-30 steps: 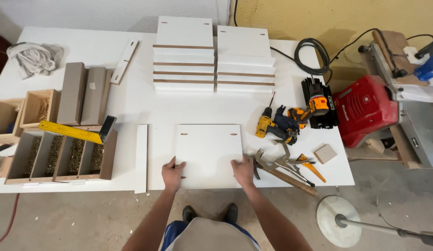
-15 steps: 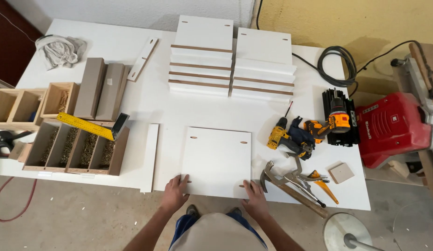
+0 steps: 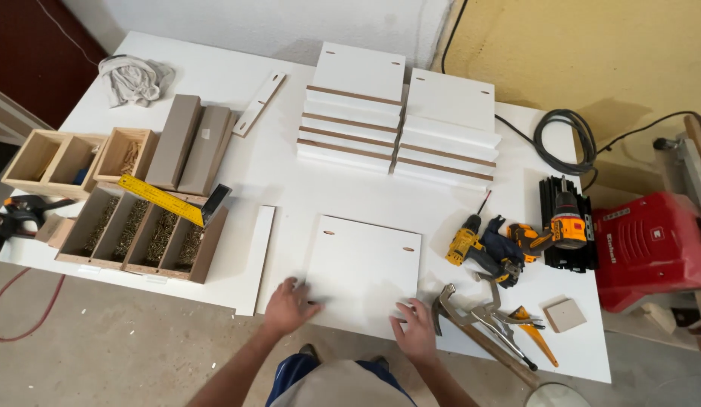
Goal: Assembling wooden components by cutting, hammering, and drilling
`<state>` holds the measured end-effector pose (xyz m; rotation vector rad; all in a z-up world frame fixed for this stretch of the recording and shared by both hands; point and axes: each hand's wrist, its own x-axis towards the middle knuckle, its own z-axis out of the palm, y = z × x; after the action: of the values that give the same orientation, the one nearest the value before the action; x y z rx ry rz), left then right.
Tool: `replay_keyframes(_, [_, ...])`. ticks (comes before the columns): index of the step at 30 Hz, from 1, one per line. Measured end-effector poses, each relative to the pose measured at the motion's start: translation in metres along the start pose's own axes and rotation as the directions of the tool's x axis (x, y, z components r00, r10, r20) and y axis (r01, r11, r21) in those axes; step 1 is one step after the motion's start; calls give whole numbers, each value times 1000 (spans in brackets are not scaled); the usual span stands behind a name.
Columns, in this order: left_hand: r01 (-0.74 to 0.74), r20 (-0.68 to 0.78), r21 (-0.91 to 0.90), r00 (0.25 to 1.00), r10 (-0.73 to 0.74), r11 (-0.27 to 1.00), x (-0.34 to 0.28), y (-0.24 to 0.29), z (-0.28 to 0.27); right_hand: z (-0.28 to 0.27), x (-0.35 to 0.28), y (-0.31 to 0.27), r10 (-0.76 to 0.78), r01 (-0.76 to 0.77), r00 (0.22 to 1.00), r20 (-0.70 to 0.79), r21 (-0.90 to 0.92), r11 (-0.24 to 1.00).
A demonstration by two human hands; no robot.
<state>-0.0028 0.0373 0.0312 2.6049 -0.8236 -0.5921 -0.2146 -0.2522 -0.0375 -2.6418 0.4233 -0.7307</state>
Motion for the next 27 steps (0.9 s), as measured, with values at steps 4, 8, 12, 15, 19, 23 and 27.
replay_keyframes(4, [-11, -295, 15, 955, 15, 1000, 94, -50, -29, 46, 75, -26, -145, 103, 972, 184, 220, 970])
replay_keyframes(8, [21, -508, 123, 860, 45, 992, 224, -102, -74, 100, 127, -41, -184, 164, 968, 169, 123, 979])
replay_keyframes(12, [98, -513, 152, 858, -6, 984, 342, -135, -145, 88, 143, -59, -254, 234, 954, 158, 136, 963])
replay_keyframes(15, [225, -325, 293, 937, -124, 929, 420, -177, -166, 87, 145, -65, -293, 294, 947, 131, 13, 956])
replay_keyframes(19, [208, -590, 342, 806, 38, 916, 514, -244, -140, 81, 151, -68, -301, 303, 923, 239, 27, 953])
replay_keyframes(23, [352, -502, 426, 858, -107, 834, 569, -265, -133, 83, 153, -67, -267, 255, 913, 308, 78, 964])
replay_keyframes(27, [396, -679, 256, 723, -127, 882, 593, -276, -121, 84, 158, -66, -259, 247, 922, 288, 80, 966])
